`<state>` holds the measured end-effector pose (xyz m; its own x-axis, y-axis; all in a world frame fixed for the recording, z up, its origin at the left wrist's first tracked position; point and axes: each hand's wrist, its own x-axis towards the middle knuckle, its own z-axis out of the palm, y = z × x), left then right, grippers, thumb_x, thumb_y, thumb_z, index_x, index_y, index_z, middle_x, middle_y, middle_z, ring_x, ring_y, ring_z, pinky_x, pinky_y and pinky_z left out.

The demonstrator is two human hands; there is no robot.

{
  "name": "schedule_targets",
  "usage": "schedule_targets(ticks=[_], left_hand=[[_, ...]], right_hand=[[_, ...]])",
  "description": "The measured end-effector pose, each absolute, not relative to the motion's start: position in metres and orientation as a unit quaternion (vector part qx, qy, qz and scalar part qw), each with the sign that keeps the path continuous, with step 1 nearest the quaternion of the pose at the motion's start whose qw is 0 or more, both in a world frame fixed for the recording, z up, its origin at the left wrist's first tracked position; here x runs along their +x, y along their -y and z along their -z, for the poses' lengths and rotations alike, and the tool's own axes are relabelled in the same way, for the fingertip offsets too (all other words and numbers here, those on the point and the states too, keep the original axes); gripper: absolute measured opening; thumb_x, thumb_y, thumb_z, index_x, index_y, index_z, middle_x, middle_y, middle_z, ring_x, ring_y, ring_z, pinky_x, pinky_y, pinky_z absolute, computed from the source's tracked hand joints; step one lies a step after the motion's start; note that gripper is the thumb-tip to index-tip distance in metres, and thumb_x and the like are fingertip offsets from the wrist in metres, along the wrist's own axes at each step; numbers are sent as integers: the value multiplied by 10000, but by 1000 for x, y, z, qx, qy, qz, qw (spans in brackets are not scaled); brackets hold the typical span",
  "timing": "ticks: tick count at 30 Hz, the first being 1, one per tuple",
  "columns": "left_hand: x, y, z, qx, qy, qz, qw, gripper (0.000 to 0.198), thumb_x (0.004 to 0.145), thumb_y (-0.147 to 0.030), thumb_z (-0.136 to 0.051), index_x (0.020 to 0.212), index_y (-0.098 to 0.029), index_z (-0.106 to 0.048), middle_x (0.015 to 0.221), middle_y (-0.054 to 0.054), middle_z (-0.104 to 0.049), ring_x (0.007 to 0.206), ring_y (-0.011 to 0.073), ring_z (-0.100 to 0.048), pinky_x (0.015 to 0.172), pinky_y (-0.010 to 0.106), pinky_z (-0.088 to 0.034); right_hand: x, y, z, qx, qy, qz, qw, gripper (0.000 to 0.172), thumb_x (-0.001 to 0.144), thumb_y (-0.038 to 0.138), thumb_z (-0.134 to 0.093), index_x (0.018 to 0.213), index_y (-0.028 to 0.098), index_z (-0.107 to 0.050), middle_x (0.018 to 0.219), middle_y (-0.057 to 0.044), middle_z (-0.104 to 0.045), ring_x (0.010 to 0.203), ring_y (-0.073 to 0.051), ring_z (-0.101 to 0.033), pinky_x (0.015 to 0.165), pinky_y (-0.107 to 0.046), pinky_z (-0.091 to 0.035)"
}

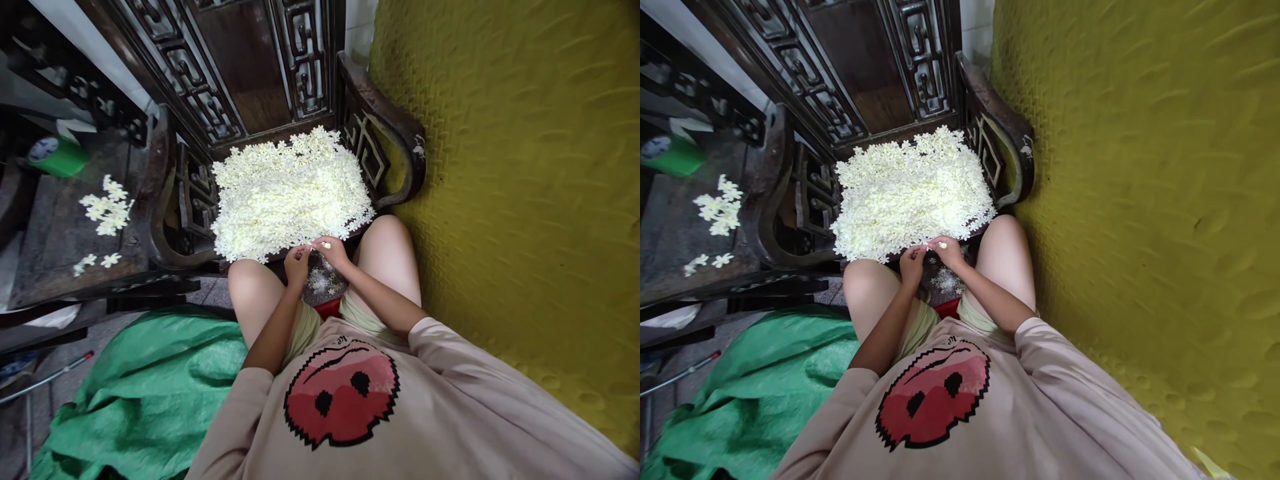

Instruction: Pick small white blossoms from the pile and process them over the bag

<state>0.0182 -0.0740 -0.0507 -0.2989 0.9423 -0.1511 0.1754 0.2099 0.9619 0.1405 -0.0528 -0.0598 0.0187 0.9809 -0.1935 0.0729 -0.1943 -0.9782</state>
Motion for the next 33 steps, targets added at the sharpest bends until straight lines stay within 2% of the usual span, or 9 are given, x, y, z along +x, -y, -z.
schedule_targets(ticks=[4, 12, 19, 21, 23, 26, 33], left_hand=[[18, 73, 58, 402, -642, -491, 431, 138, 692, -298, -673, 698, -160, -683, 682, 23, -636, 625, 129, -529, 644, 255, -405], [16, 67, 60, 333, -633, -491, 497, 207, 596, -292, -726, 740, -146, -701, 619, 2, -614, 560, 99, -497, 580, 239, -387], [16, 67, 64, 359, -633, -494, 475, 169, 592, -302, -723, 665, -153, -690, 595, 5, -605, 591, 124, -524, 609, 258, -400], [16, 68, 63, 349, -629, -497, 485, 146, 580, -286, -723, 625, -158, -670, 583, -3, -595, 582, 117, -509, 616, 259, -397], [14, 67, 60, 327, -620, -501, 507, 133, 558, -266, -723, 589, -161, -647, 576, -9, -588, 579, 110, -494, 627, 259, -396], [12, 65, 58, 298, -605, -499, 545, 141, 526, -250, -723, 551, -162, -615, 552, -19, -566, 581, 103, -481, 634, 253, -390], [12, 61, 59, 259, -598, -479, 589, 227, 513, -264, -727, 500, -167, -522, 463, -50, -448, 503, 77, -407, 552, 230, -333]], right_hand=[[141, 53, 62, -563, 480, -514, 434, 374, 680, 513, -659, 741, 148, -711, 825, -93, -689, 761, -213, -610, 629, -302, -480], [141, 52, 62, -565, 510, -486, 430, 320, 712, 471, -645, 725, 158, -712, 786, -68, -695, 787, -206, -623, 776, -329, -473], [142, 49, 65, -575, 513, -476, 424, 293, 697, 457, -662, 706, 168, -713, 757, -55, -688, 767, -189, -615, 794, -323, -467], [142, 49, 66, -571, 503, -500, 414, 303, 678, 461, -676, 711, 163, -718, 752, -56, -681, 728, -179, -606, 739, -313, -480], [142, 49, 66, -569, 473, -546, 393, 340, 653, 481, -690, 752, 158, -727, 767, -53, -673, 610, -145, -571, 592, -280, -476], [143, 49, 67, -561, 422, -608, 371, 401, 605, 508, -717, 817, 168, -735, 801, -42, -667, 473, -82, -478, 395, -212, -372], [143, 50, 67, -540, 394, -639, 380, 432, 572, 495, -749, 858, 171, -744, 852, -52, -667, 461, -60, -444, 358, -195, -326]])
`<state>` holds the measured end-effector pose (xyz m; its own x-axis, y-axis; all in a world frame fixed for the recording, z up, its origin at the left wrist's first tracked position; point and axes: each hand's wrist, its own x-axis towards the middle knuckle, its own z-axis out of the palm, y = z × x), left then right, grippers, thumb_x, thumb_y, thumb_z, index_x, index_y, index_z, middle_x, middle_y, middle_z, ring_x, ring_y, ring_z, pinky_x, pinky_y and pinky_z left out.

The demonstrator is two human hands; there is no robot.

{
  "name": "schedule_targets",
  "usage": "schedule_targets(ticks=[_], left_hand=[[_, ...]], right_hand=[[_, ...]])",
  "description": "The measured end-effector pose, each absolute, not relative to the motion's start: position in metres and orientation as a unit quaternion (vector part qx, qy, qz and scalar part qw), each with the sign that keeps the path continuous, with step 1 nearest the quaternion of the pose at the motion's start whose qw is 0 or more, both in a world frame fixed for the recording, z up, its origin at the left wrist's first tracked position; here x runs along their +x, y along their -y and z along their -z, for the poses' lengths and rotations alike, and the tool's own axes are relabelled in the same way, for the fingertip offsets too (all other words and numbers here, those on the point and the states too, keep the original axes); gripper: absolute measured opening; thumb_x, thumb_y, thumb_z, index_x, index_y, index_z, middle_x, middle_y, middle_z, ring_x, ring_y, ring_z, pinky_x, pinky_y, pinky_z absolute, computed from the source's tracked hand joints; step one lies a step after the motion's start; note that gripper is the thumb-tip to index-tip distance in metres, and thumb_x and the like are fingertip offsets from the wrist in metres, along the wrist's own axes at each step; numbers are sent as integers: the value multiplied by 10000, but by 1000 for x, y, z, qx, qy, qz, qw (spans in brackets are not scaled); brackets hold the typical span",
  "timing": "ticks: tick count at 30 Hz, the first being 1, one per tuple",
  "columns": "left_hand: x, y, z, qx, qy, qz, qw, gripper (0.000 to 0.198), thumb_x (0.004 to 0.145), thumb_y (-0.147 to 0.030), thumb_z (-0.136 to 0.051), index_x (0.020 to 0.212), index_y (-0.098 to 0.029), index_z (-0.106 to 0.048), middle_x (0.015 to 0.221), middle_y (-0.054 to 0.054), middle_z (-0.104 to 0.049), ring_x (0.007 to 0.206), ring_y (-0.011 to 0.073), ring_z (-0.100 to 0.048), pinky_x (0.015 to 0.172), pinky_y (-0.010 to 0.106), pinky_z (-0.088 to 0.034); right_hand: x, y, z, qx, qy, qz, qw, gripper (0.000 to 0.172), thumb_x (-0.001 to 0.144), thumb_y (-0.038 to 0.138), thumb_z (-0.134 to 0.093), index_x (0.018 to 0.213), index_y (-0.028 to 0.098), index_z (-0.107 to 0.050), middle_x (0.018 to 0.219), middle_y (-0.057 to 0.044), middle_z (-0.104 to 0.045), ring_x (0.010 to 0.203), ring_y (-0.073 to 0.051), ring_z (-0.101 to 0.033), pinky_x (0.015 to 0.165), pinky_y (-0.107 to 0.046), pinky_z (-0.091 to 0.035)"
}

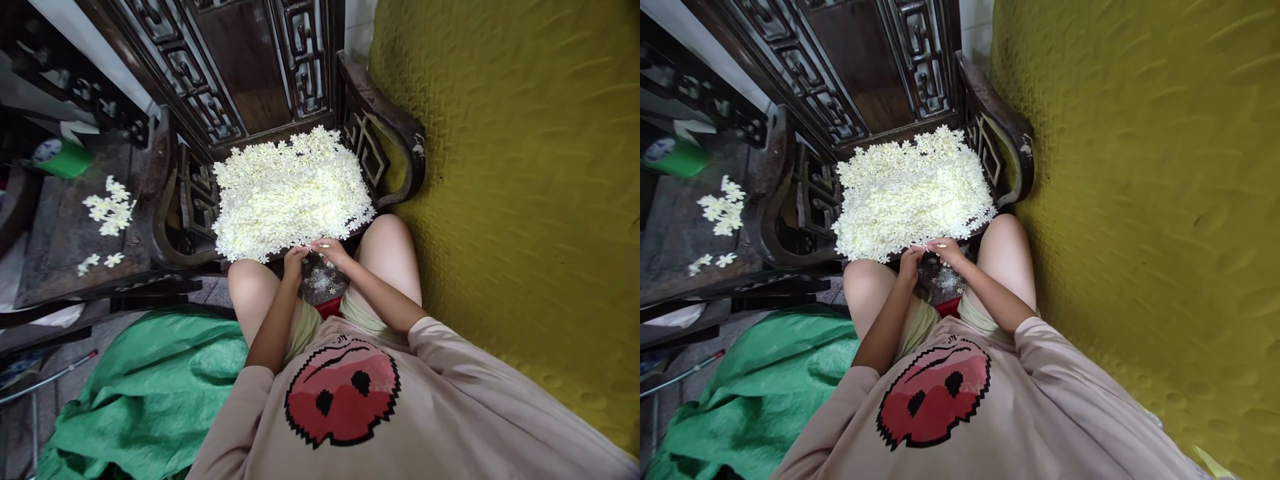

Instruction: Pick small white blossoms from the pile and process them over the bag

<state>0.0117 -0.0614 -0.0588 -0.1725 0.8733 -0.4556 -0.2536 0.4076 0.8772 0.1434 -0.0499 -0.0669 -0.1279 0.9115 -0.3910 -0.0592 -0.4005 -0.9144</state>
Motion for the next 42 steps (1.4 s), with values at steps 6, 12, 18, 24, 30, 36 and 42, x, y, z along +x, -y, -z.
schedule_targets(ticks=[6, 12, 18, 24, 30, 36, 42], left_hand=[[11, 60, 63, 267, -594, -472, 594, 309, 531, -303, -732, 498, -173, -453, 441, -67, -378, 451, 55, -303, 488, 222, -246], [8, 58, 67, 275, -544, -478, 633, 361, 554, -341, -750, 520, -172, -433, 446, -64, -368, 459, 54, -304, 499, 221, -234], [12, 60, 56, 250, -529, -475, 658, 433, 566, -404, -776, 548, -180, -406, 478, -57, -383, 475, 60, -335, 512, 229, -279], [4, 55, 41, 206, -508, -515, 659, 449, 645, -408, -746, 599, -194, -354, 551, -53, -376, 499, 61, -377, 533, 224, -332], [-5, 54, 44, 250, -513, -517, 639, 478, 586, -433, -776, 572, -189, -365, 541, -54, -369, 505, 59, -364, 526, 217, -316], [3, 58, 56, 309, -527, -471, 637, 433, 513, -427, -792, 531, -182, -436, 487, -55, -374, 493, 64, -323, 512, 230, -270], [4, 59, 45, 279, -516, -438, 681, 402, 548, -386, -782, 548, -181, -436, 513, -42, -420, 507, 67, -380, 533, 229, -328]], right_hand=[[143, 51, 62, -534, 389, -650, 377, 447, 562, 498, -748, 860, 164, -742, 866, -59, -669, 525, -79, -472, 371, -185, -334], [142, 52, 59, -510, 379, -673, 378, 441, 556, 480, -760, 849, 151, -734, 836, -57, -655, 583, -106, -502, 376, -191, -345], [140, 50, 56, -523, 364, -670, 381, 425, 508, 490, -789, 748, 147, -712, 716, -25, -634, 463, -64, -425, 368, -196, -334], [146, 47, 58, -531, 336, -657, 416, 448, 490, 509, -784, 747, 152, -696, 772, -31, -657, 473, -61, -440, 379, -190, -337], [148, 47, 55, -525, 351, -651, 421, 437, 541, 506, -756, 819, 169, -726, 854, -40, -669, 514, -70, -463, 369, -180, -327], [141, 52, 55, -511, 384, -665, 387, 410, 537, 488, -764, 800, 174, -734, 841, -46, -654, 554, -92, -483, 371, -184, -338], [143, 51, 57, -510, 385, -673, 374, 425, 524, 509, -772, 749, 155, -703, 723, -19, -625, 433, -60, -412, 379, -217, -349]])
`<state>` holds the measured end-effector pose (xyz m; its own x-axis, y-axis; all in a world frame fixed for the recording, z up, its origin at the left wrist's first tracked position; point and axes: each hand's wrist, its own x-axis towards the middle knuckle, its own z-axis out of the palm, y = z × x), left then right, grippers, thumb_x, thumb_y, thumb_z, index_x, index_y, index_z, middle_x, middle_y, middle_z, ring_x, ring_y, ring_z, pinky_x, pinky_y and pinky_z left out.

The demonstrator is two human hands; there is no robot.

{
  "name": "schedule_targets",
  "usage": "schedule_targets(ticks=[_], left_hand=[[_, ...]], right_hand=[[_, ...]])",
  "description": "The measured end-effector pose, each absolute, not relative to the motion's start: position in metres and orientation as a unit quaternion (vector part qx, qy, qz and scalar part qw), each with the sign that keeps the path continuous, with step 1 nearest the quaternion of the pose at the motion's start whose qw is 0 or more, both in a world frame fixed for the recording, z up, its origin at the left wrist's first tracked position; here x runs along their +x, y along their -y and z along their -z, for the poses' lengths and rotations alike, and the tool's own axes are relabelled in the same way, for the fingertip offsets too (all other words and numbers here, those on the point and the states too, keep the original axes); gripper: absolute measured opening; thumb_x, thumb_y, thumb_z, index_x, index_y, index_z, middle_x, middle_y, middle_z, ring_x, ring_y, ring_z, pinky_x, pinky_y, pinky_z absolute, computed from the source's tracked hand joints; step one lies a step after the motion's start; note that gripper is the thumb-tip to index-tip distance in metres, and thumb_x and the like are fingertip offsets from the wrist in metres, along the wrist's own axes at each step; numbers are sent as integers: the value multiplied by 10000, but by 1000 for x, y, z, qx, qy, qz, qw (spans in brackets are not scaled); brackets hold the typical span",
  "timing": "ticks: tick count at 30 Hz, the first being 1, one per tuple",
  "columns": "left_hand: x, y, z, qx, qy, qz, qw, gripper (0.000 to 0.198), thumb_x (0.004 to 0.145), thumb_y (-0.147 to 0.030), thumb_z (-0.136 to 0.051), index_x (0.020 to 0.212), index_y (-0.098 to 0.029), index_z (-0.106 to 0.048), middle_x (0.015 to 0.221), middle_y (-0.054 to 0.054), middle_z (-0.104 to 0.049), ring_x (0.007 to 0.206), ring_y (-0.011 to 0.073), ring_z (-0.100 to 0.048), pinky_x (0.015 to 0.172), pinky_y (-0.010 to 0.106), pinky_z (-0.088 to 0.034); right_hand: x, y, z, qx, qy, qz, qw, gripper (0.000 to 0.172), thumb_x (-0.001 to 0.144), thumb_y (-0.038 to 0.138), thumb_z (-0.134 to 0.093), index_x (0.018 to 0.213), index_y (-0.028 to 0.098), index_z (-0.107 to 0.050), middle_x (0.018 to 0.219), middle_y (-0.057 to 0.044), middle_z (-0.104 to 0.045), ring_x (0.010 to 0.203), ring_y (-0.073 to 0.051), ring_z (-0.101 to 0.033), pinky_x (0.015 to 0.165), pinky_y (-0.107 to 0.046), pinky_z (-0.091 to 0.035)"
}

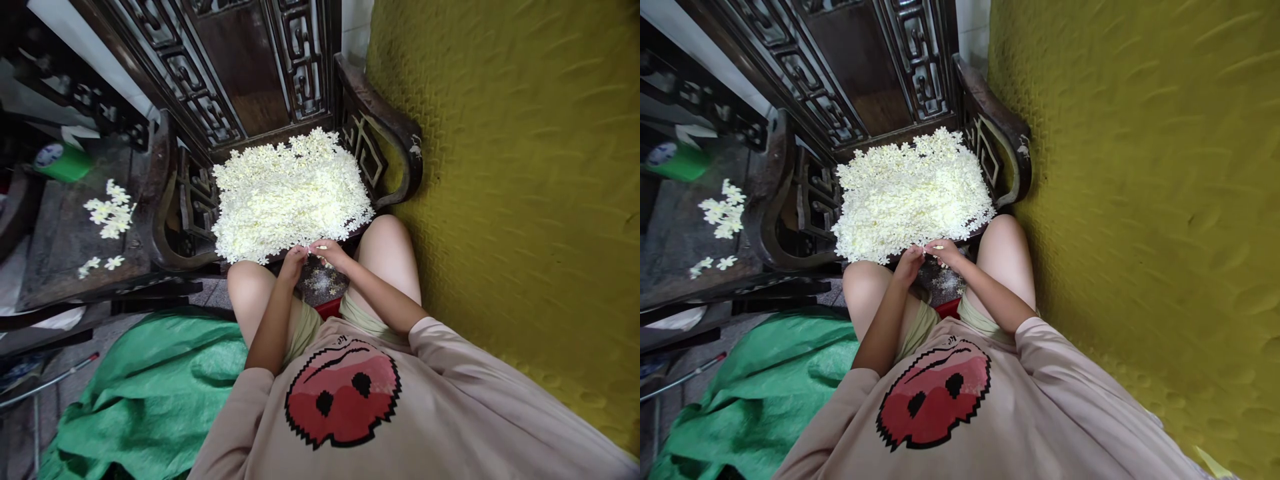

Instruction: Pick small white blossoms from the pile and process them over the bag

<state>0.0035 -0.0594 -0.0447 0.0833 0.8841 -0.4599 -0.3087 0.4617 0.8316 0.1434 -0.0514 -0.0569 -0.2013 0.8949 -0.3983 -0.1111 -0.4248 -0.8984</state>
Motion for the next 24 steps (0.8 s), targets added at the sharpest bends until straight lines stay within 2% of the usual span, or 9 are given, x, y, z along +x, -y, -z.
schedule_targets(ticks=[6, 11, 14, 17, 24], left_hand=[[7, 58, 47, 243, -499, -464, 690, 415, 567, -376, -782, 559, -182, -415, 532, -42, -433, 507, 65, -389, 523, 222, -337], [-2, 53, 48, 183, -468, -508, 699, 388, 590, -306, -788, 597, -184, -419, 552, -50, -405, 511, 58, -400, 530, 214, -347], [-20, 45, 46, 157, -462, -577, 655, 400, 631, -339, -772, 614, -193, -400, 556, -56, -374, 508, 59, -395, 536, 210, -355], [-33, 35, 44, 186, -497, -600, 599, 391, 634, -357, -774, 620, -192, -419, 575, -51, -408, 519, 58, -408, 527, 203, -340], [-19, -15, 14, 335, -574, -582, 470, 282, 681, -381, -731, 704, -181, -534, 624, -29, -510, 585, 73, -478, 601, 199, -386]], right_hand=[[139, 51, 52, -520, 389, -661, 374, 440, 541, 549, -748, 721, 159, -654, 600, 25, -552, 393, -50, -377, 372, -208, -316], [141, 50, 54, -521, 370, -661, 393, 492, 493, 575, -750, 725, 156, -634, 619, 22, -567, 404, -49, -387, 370, -202, -311], [148, 47, 55, -539, 332, -645, 428, 508, 478, 574, -754, 742, 155, -638, 733, -15, -622, 436, -47, -405, 372, -197, -313], [153, 44, 56, -560, 297, -630, 449, 493, 477, 545, -767, 754, 154, -650, 828, -42, -645, 457, -47, -413, 373, -197, -310], [148, 45, 61, -557, 304, -646, 424, 429, 514, 488, -774, 752, 142, -685, 832, -53, -659, 486, -68, -449, 373, -201, -318]])
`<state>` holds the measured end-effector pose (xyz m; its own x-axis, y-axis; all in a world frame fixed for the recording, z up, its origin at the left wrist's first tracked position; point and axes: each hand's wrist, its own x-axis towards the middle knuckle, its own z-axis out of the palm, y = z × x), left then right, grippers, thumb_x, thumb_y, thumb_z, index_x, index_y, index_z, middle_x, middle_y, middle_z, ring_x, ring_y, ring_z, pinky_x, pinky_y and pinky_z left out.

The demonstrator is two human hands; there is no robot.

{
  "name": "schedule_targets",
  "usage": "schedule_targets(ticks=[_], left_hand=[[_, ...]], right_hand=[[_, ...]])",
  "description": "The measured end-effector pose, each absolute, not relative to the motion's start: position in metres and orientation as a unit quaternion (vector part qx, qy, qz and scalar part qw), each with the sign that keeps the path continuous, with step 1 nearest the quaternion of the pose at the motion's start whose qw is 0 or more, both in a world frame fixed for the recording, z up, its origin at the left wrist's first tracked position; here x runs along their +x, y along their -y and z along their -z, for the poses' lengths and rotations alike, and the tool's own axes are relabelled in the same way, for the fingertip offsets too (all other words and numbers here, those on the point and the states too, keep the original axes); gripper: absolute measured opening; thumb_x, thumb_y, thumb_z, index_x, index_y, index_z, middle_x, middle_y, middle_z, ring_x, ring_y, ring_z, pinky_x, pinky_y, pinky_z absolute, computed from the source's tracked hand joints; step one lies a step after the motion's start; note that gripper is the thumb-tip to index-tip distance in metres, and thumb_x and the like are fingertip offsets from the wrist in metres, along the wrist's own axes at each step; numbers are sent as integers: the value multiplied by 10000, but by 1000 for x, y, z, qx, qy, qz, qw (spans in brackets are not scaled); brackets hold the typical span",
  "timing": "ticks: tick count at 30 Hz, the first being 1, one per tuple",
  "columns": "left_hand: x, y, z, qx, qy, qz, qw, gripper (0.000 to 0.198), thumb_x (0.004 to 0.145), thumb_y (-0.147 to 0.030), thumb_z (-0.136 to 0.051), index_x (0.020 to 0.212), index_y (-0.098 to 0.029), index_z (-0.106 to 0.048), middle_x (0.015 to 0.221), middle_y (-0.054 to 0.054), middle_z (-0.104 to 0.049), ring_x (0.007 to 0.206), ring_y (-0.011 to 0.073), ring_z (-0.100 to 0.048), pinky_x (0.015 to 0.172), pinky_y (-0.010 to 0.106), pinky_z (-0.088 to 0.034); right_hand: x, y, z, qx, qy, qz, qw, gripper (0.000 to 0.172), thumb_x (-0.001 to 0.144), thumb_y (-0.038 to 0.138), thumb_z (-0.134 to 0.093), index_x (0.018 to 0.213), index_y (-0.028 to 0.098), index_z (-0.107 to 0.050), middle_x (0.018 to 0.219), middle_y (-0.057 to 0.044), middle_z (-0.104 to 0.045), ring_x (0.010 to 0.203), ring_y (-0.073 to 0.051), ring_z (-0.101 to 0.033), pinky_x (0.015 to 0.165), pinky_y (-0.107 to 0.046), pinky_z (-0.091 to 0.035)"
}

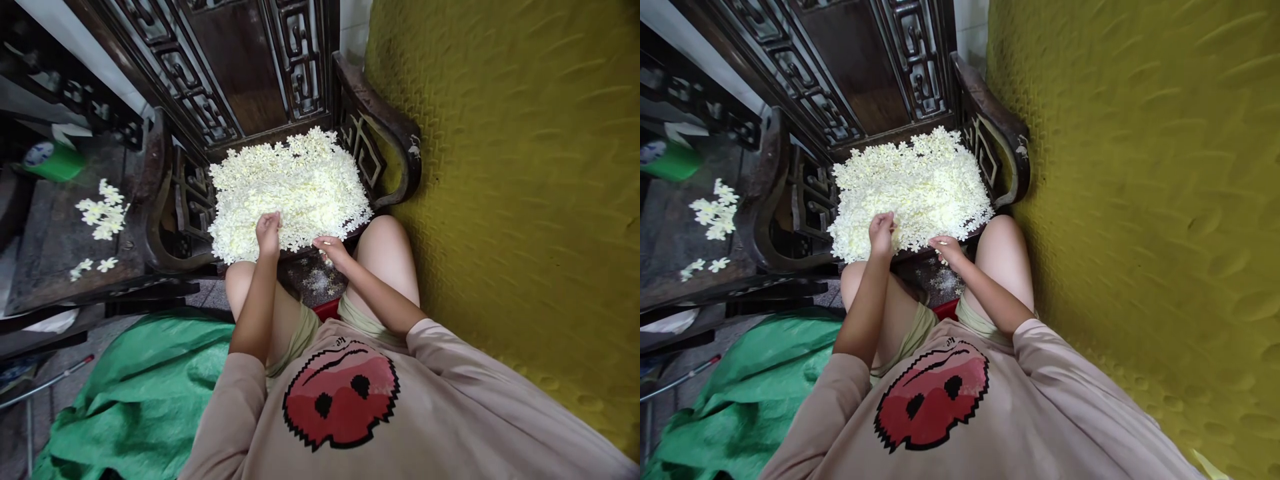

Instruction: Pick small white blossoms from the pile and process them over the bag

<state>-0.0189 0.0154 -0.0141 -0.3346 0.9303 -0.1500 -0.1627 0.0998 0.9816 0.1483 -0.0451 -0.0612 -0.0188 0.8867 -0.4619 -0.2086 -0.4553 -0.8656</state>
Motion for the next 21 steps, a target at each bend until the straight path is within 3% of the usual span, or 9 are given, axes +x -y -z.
schedule_targets(ticks=[5, 8, 13, 17, 21], left_hand=[[-14, -63, -14, 402, -604, -546, 420, 275, 706, -382, -704, 842, -182, -574, 671, -13, -540, 647, 104, -518, 632, 214, -406], [-12, -52, -9, 420, -624, -534, 385, 327, 709, -377, -698, 952, -187, -587, 675, -15, -533, 659, 117, -521, 653, 233, -410], [2, 30, 25, 476, -620, -457, 424, 235, 711, -385, -669, 802, -169, -653, 693, 11, -587, 648, 124, -520, 654, 252, -413], [13, 72, 48, 437, -656, -438, 433, 210, 713, -358, -656, 797, -169, -693, 698, 27, -637, 655, 143, -550, 673, 274, -432], [14, 74, 55, 426, -648, -458, 434, 211, 703, -351, -667, 801, -169, -709, 801, 56, -690, 732, 168, -602, 741, 298, -455]], right_hand=[[153, 48, 57, -575, 304, -638, 412, 406, 548, 477, -768, 771, 146, -697, 841, -55, -671, 459, -57, -433, 379, -202, -339], [153, 48, 58, -575, 323, -633, 405, 404, 544, 495, -767, 748, 154, -696, 812, -44, -672, 444, -55, -420, 371, -201, -334], [147, 48, 61, -567, 393, -615, 381, 382, 601, 521, -717, 746, 167, -705, 772, -29, -668, 435, -71, -435, 387, -214, -337], [143, 49, 62, -544, 509, -547, 383, 310, 667, 477, -676, 663, 168, -697, 699, -25, -665, 587, -133, -565, 570, -250, -444], [143, 49, 64, -559, 554, -478, 391, 284, 714, 436, -646, 663, 160, -692, 723, -44, -682, 719, -170, -613, 727, -288, -459]])
